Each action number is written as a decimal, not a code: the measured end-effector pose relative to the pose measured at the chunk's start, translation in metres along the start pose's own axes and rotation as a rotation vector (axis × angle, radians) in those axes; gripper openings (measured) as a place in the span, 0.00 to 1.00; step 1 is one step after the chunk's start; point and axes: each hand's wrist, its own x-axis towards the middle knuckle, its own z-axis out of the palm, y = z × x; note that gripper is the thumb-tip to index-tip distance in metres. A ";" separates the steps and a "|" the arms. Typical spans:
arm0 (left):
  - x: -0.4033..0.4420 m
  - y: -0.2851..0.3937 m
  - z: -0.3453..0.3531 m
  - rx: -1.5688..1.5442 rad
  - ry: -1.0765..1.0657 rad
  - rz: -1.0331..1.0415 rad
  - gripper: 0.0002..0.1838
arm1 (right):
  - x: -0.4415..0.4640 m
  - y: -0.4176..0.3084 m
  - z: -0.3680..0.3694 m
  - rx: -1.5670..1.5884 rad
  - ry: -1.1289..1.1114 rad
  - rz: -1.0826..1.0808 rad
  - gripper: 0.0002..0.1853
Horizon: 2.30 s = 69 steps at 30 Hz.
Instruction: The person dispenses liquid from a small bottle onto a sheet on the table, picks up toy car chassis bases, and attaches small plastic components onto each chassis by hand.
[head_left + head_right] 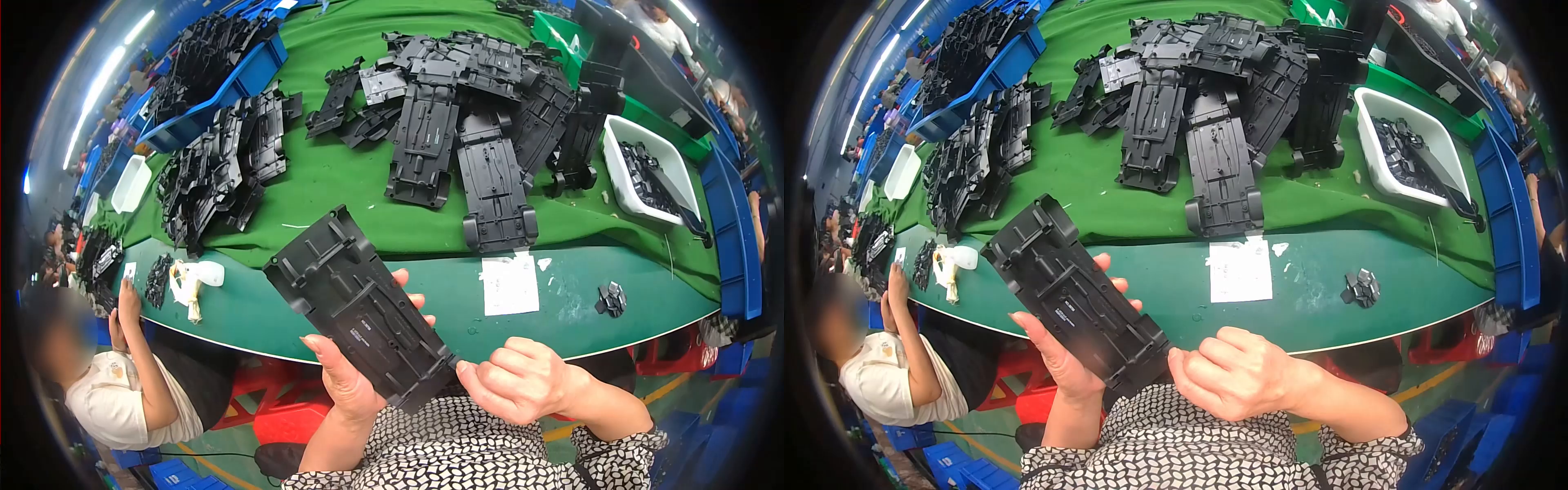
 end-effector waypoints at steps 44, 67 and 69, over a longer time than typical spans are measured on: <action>-0.008 0.005 -0.005 -0.233 0.084 0.087 0.34 | -0.072 0.019 -0.104 0.101 0.245 1.220 0.05; -0.005 -0.001 0.005 -0.259 0.184 -0.032 0.38 | -0.069 0.036 -0.091 0.821 0.335 1.524 0.06; -0.005 0.000 0.006 -0.278 0.189 -0.041 0.38 | -0.069 0.037 -0.085 0.862 0.277 1.480 0.09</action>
